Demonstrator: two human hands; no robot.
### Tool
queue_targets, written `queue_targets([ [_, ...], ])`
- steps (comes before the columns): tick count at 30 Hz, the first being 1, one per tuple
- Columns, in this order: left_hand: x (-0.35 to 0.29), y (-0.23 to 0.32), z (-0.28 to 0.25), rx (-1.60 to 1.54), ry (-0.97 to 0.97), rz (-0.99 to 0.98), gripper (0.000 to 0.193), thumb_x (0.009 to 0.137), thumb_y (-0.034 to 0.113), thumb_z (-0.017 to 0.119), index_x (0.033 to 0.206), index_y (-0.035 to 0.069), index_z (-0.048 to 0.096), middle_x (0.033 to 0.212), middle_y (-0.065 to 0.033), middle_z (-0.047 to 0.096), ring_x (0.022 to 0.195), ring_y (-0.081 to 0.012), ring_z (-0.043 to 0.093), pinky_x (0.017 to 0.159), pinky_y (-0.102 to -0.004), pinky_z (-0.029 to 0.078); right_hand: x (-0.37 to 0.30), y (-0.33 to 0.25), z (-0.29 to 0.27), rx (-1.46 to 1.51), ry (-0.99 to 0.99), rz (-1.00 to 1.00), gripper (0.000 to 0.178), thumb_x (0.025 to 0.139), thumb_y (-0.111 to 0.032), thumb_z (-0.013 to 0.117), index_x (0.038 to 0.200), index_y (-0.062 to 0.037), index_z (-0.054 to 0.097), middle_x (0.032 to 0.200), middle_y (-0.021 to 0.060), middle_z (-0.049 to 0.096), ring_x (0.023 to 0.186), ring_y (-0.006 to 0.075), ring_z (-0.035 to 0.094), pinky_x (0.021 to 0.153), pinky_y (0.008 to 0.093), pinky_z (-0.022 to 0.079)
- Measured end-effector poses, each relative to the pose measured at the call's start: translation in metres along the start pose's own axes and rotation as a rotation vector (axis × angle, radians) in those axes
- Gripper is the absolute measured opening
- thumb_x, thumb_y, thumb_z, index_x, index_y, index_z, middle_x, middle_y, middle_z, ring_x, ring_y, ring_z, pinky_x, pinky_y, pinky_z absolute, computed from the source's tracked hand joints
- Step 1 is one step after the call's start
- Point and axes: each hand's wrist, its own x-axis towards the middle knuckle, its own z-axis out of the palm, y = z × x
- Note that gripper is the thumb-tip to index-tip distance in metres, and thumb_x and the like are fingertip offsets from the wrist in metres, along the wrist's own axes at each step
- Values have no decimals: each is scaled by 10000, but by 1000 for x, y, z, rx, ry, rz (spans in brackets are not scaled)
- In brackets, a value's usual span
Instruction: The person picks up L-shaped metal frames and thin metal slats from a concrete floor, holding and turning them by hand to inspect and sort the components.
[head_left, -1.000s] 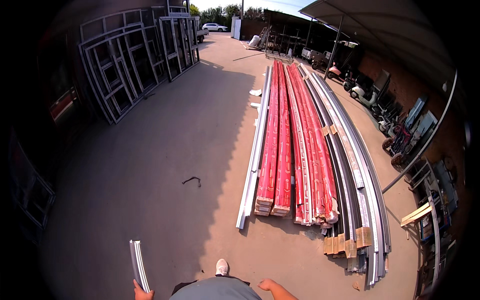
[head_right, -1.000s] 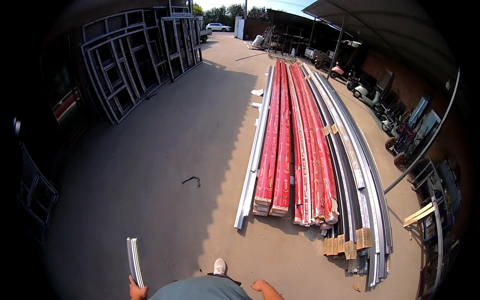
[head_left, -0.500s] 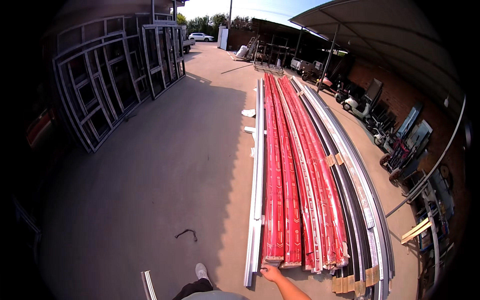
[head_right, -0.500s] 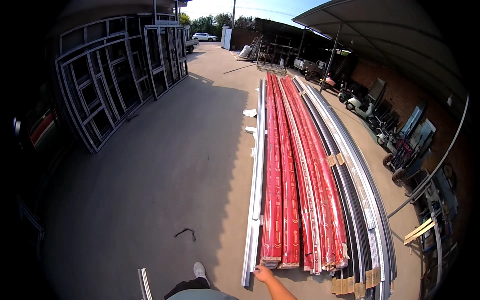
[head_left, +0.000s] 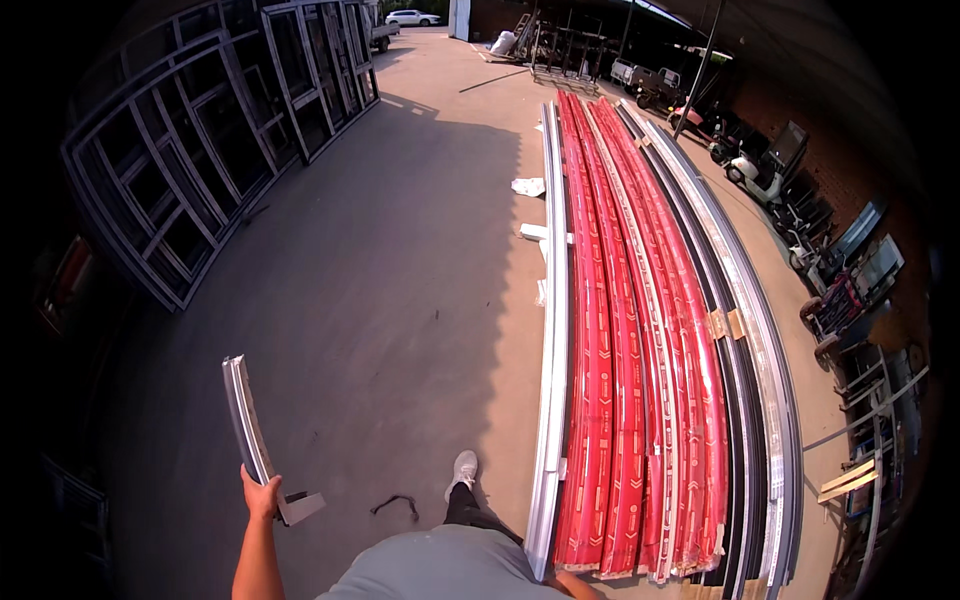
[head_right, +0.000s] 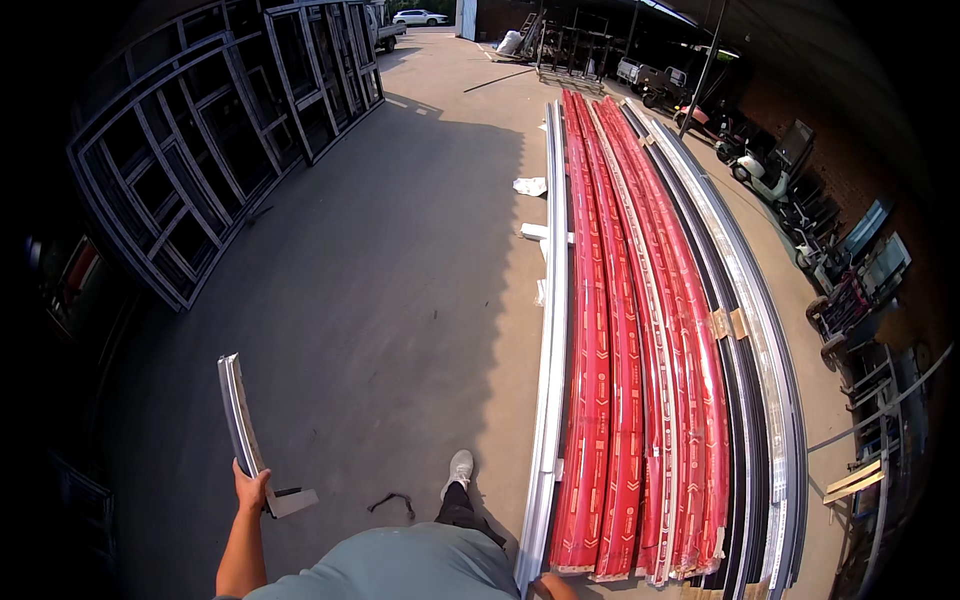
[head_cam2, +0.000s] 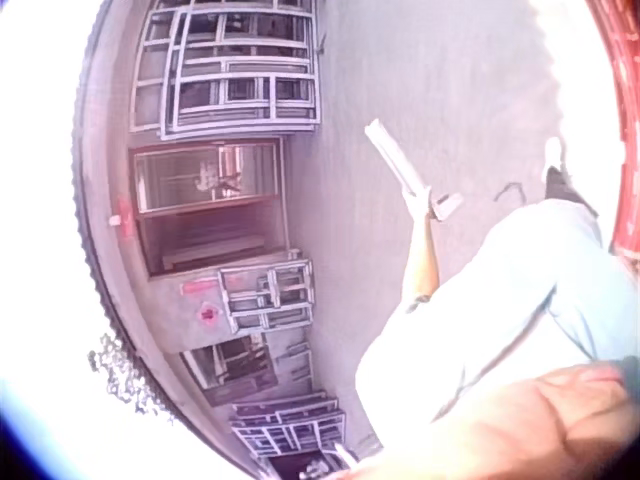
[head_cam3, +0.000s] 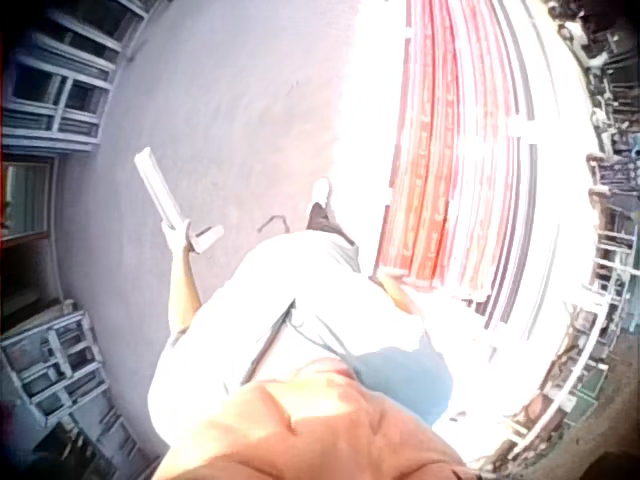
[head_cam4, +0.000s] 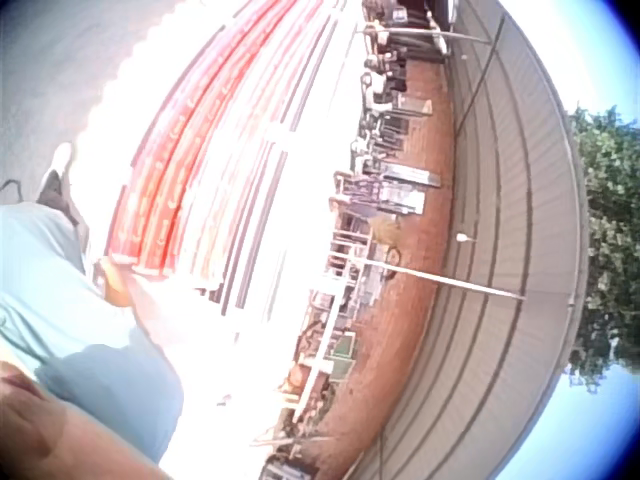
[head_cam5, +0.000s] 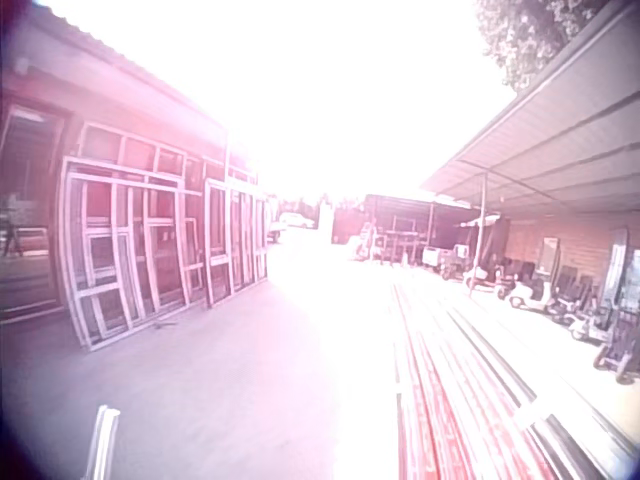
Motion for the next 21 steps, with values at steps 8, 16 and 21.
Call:
queue_targets([
  [8,151,280,127,-946,-124,-29,525,867,222,737,1313,54,517,1070,-77,608,880,-180,646,827,-364,562,138,-291,-405,133,490,-254,406,972,-271,696,1285,-14,677,1030,149,754,947,239,708,854,370,562],
  [16,319,441,258,-1391,-311,-105,522,901,301,653,1279,-53,592,1042,-168,698,947,-266,700,896,-388,586,280,-524,-663,204,550,-454,390,985,-252,684,1281,1,673,1078,146,747,1007,228,704,908,345,548],
  [21,453,556,366,-1455,-388,-42,563,894,305,633,1317,-63,584,1027,-157,721,972,-274,717,971,-382,574,342,-510,-670,155,421,-22,371,966,-289,696,1231,-31,723,1126,170,765,1077,257,715,950,359,547],
])
